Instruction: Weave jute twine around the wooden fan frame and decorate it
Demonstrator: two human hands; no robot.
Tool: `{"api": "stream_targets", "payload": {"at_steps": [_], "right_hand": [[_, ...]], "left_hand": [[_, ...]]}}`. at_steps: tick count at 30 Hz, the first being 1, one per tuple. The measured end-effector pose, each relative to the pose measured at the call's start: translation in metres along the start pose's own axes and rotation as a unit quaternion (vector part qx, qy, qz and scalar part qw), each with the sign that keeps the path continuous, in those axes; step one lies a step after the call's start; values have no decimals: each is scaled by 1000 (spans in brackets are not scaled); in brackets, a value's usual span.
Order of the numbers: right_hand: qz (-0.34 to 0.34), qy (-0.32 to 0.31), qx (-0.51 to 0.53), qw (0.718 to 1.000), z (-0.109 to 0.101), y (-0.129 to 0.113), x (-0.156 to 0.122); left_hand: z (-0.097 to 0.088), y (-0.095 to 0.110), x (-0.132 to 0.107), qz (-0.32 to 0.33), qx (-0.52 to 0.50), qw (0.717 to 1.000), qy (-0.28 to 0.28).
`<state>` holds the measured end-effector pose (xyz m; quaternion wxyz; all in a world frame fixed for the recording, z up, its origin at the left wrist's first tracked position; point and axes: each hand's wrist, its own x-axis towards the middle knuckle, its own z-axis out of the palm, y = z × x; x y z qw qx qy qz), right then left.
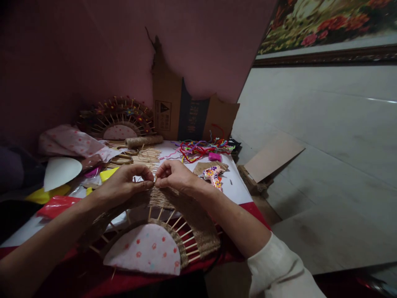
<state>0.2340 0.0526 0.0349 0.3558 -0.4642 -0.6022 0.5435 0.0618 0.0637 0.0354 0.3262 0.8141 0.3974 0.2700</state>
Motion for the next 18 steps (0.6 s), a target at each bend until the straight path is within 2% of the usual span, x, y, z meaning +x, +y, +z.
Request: {"api": "stream_targets", "payload": {"at_steps": [4, 9, 12, 18], "right_hand": [[9, 17, 8, 1000, 2, -2, 0], [16, 26, 12, 999, 2, -2, 1], [20, 29, -1, 999, 2, -3, 1], [40, 39, -29, 998, 3, -9, -4]], "left_hand": [[-1, -2, 0, 14, -1, 1000, 6], [-2, -1, 0, -1, 59, 998, -38], [-1, -1, 1, -3, 85, 996, -38], [0, -3, 1, -20, 41, 998, -44]]}}
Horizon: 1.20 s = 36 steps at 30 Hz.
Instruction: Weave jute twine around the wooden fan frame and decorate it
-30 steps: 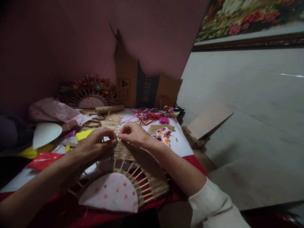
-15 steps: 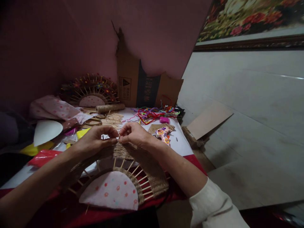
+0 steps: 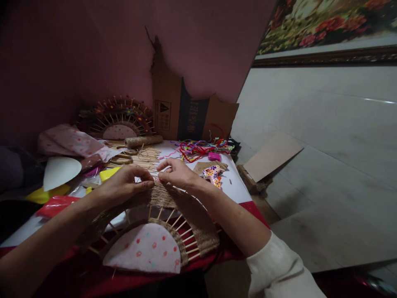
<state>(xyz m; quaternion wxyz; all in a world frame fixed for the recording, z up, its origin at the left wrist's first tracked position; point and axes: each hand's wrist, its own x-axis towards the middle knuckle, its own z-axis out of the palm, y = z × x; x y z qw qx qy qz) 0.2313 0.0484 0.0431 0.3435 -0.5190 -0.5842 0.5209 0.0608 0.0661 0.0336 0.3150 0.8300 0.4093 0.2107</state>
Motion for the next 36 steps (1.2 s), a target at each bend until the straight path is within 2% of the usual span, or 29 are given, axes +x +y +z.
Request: {"api": "stream_targets", "payload": {"at_steps": [10, 19, 26, 31, 36], "right_hand": [[1, -23, -38, 999, -7, 4, -1], [-8, -26, 24, 999, -2, 11, 4], [-25, -67, -13, 997, 0, 9, -1], [-48, -31, -70, 996, 5, 7, -4], [-63, -61, -59, 994, -1, 12, -1]], "left_hand": [[-1, 0, 2, 14, 12, 1000, -22], [-2, 2, 2, 1, 20, 999, -33], [-4, 0, 2, -11, 1, 999, -43], [-3, -1, 1, -9, -9, 999, -40], [-3, -2, 1, -9, -20, 999, -39]]}}
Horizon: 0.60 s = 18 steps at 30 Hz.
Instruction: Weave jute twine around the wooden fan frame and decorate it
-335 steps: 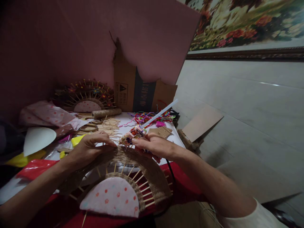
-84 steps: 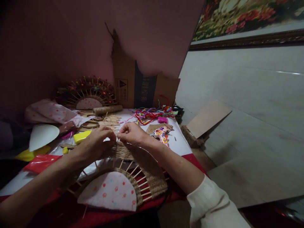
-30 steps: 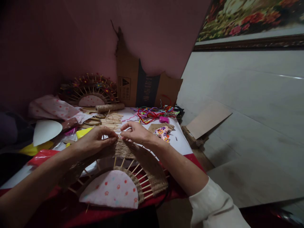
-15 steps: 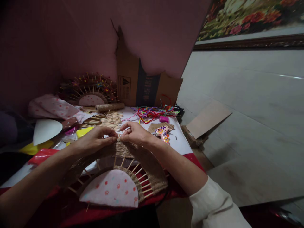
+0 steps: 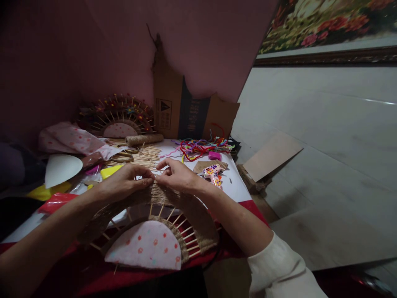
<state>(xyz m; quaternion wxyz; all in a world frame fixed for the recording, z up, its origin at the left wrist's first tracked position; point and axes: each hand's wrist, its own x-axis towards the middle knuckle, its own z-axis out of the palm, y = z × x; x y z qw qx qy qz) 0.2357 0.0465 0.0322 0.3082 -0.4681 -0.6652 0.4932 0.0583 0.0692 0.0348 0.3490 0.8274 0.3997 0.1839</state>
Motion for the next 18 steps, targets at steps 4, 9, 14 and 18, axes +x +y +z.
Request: {"api": "stream_targets", "payload": {"at_steps": [4, 9, 14, 18], "right_hand": [[-5, -21, -17, 1000, 1, 0, -2], [-5, -10, -26, 1000, 2, -2, -2], [-17, 19, -56, 998, -2, -1, 2], [27, 50, 8, 998, -4, -3, 4]], "left_hand": [[-2, -1, 0, 26, 12, 999, -16], [-2, -3, 0, 48, 39, 998, -6], [1, -2, -1, 76, 64, 995, 26], [0, -3, -2, 71, 46, 996, 33]]}}
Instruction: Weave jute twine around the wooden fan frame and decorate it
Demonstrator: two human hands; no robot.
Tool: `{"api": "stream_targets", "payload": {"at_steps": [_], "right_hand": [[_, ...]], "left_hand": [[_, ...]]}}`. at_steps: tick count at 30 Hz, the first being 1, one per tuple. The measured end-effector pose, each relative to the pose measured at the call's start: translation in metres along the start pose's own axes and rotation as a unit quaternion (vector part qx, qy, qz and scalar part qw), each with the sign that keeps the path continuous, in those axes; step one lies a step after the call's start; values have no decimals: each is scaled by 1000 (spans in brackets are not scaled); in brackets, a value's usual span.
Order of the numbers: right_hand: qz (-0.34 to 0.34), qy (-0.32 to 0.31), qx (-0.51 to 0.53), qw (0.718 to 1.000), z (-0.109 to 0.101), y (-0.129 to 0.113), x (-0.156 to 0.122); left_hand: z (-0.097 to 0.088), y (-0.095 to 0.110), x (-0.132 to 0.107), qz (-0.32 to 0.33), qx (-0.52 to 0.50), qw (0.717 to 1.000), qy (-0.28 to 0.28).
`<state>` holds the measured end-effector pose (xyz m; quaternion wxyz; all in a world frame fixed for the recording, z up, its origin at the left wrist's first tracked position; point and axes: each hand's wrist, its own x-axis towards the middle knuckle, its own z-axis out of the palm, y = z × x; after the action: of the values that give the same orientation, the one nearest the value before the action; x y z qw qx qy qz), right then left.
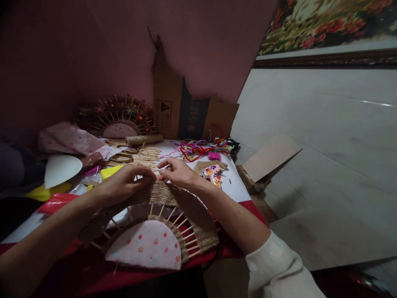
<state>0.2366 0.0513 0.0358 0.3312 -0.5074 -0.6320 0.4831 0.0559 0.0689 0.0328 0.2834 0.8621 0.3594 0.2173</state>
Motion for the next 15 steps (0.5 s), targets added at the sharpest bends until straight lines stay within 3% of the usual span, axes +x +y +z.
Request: {"api": "stream_targets", "payload": {"at_steps": [7, 11, 15], "right_hand": [[-15, -74, 62, 995, 0, 4, 0], [-16, -58, 77, 995, 4, 4, 1], [-6, -29, 103, 994, 2, 1, -2]], "left_hand": [[1, -5, -1, -5, -13, 1000, 23], [-3, 0, -3, -9, -14, 999, 32], [-19, -1, -5, -32, -19, 996, 83]]}}
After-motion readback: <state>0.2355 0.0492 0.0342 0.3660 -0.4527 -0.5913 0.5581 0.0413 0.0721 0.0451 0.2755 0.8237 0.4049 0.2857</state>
